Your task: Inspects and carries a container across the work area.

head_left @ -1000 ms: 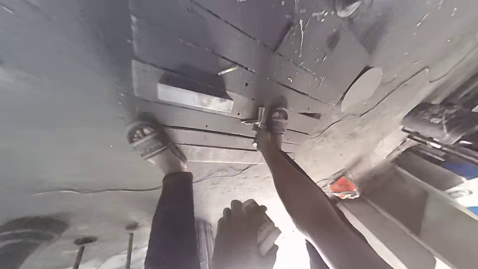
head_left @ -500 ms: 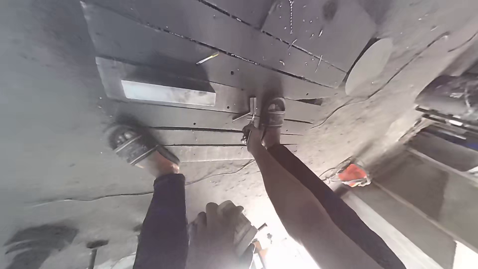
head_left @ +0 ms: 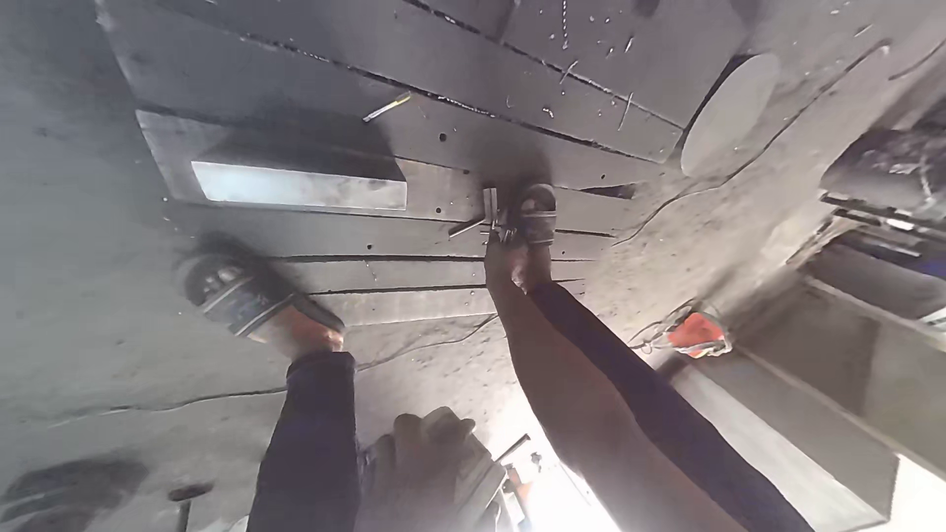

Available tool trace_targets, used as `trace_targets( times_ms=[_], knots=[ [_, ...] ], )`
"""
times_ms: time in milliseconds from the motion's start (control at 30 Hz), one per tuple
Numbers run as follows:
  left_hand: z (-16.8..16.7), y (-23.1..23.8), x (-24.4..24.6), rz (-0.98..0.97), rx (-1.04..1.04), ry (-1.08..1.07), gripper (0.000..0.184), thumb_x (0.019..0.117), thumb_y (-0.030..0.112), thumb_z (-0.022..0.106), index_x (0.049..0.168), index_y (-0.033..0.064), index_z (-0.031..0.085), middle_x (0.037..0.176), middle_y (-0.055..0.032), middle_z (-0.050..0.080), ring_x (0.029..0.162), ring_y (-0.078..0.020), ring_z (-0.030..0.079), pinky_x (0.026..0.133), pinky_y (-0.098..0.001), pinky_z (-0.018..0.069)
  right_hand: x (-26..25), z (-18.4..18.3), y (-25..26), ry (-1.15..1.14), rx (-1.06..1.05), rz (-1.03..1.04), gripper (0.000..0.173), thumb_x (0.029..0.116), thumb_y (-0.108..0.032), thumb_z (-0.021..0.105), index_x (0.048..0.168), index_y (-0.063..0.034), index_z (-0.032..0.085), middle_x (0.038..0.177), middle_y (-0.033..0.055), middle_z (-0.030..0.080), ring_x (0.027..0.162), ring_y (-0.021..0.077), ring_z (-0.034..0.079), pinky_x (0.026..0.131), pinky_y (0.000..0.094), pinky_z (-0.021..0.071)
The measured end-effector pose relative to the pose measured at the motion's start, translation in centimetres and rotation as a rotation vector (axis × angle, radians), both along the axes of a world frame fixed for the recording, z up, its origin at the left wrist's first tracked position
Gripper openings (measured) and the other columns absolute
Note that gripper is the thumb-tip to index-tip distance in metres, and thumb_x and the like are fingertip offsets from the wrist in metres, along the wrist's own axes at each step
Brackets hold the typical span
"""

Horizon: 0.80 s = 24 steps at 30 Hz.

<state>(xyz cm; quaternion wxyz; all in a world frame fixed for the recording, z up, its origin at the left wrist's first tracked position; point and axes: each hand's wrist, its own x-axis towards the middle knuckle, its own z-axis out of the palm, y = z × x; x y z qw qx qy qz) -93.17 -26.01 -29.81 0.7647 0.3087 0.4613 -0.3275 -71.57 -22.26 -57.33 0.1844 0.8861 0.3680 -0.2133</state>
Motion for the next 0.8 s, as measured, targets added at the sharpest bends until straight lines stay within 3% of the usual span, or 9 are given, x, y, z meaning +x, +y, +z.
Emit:
trace_targets(
  times_ms=[67,133,267,400,500,600,800],
  knots=[
    [0.0,-3.8,0.0,0.051,0.260,0.049,0.079,0.0688,0.063,0.080,0.140,0.0356,0.061,0.142,-0.0274,0.049,0.122,-0.0470,0.054,0.094,-0.0571,0.0504,0.3,-3.0,-1.1,-0.043,0.116,-0.029,0.047,0.0946,-0.044,0.069,0.129,-0.0114,0.068,0.114,0.0140,0.073,0.108,0.0300,0.069,0.095,0.0540,0.0525],
    [-0.2,-5.3,0.2,0.101,0.352,0.056,0.081,0.0657,0.067,0.080,0.138,0.0350,0.063,0.138,-0.0293,0.050,0.117,-0.0493,0.055,0.088,-0.0588,0.0520,0.0,-3.5,0.0,-0.059,0.050,-0.089,0.045,0.0949,-0.048,0.067,0.127,-0.0168,0.068,0.111,0.0121,0.074,0.103,0.0308,0.071,0.088,0.0556,0.0542],
    [0.0,-5.2,0.2,0.090,0.337,0.039,0.081,0.0654,0.066,0.081,0.138,0.0365,0.062,0.138,-0.0278,0.050,0.117,-0.0470,0.056,0.086,-0.0570,0.0530,0.3,-3.2,1.1,-0.070,-0.099,-0.002,0.037,0.0957,-0.039,0.065,0.122,-0.0138,0.068,0.108,0.0130,0.074,0.100,0.0313,0.072,0.083,0.0551,0.0563],
    [0.0,-5.4,0.3,0.086,0.356,0.022,0.081,0.0658,0.067,0.081,0.139,0.0373,0.061,0.137,-0.0277,0.050,0.115,-0.0469,0.056,0.085,-0.0571,0.0529,1.4,-3.5,1.6,-0.035,-0.171,0.134,0.051,0.0964,-0.054,0.058,0.122,-0.0106,0.068,0.108,0.0155,0.073,0.102,0.0342,0.071,0.086,0.0573,0.0548],
    [-0.1,-5.4,0.2,0.085,0.371,0.021,0.082,0.0661,0.066,0.081,0.139,0.0369,0.061,0.137,-0.0282,0.050,0.114,-0.0467,0.057,0.084,-0.0569,0.0529,1.6,-3.3,2.0,-0.004,-0.206,0.129,0.055,0.0923,-0.057,0.062,0.117,-0.0088,0.070,0.107,0.0177,0.073,0.103,0.0364,0.070,0.086,0.0599,0.0544],
    [0.0,-5.6,0.1,0.104,0.401,0.027,0.080,0.0663,0.066,0.080,0.138,0.0355,0.062,0.136,-0.0286,0.050,0.112,-0.0472,0.057,0.083,-0.0570,0.0528,1.3,-3.1,2.2,-0.004,-0.266,0.073,0.049,0.0899,-0.052,0.065,0.117,-0.0114,0.069,0.105,0.0166,0.073,0.099,0.0361,0.071,0.080,0.0609,0.0552],
    [-0.2,-5.6,0.0,0.120,0.367,0.020,0.079,0.0671,0.066,0.080,0.138,0.0379,0.062,0.139,-0.0255,0.050,0.116,-0.0456,0.056,0.086,-0.0569,0.0526,1.1,-4.0,1.0,-0.030,-0.207,0.082,0.042,0.0970,-0.047,0.058,0.116,-0.0121,0.069,0.104,0.0149,0.074,0.099,0.0347,0.071,0.080,0.0587,0.0553]
  ],
)
